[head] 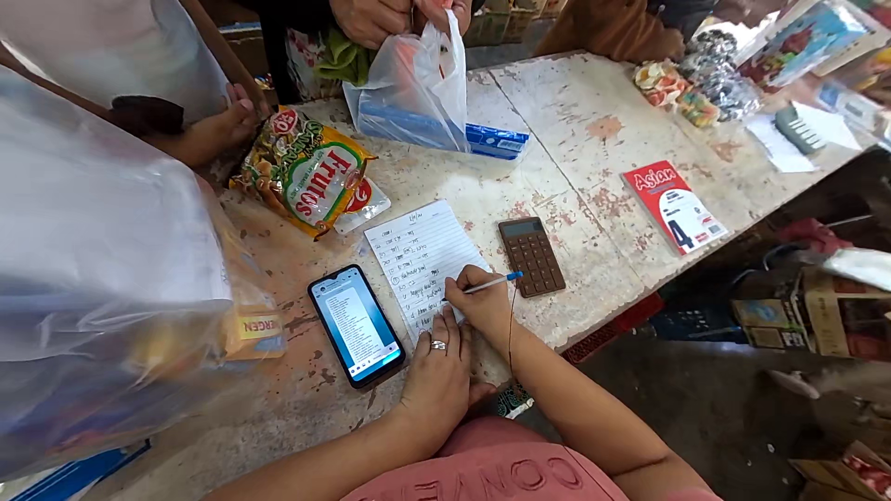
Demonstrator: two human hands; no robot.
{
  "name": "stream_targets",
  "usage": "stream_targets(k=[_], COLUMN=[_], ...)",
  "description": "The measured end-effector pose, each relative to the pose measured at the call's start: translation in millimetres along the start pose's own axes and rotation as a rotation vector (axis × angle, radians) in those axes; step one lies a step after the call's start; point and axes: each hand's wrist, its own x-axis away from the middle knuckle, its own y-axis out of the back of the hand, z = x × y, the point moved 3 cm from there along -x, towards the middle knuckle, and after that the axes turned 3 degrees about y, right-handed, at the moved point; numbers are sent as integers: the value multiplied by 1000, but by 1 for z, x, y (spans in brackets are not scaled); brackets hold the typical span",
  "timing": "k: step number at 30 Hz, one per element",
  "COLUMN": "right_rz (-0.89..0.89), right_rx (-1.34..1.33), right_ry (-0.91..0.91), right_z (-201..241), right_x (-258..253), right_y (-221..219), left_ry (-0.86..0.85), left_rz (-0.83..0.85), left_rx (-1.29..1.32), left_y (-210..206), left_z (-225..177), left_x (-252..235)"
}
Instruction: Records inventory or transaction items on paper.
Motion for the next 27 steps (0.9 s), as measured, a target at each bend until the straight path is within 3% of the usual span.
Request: stream_targets(k=[27], right_rz=[20], right_rx=[-72], right_ry=[-94], right_z=[1], right_x=[-4], right_y=[5], left_ry=[-10], left_rz=[30], left_rx=[-26], left_y=[1], left_z=[-1], left_x=[0])
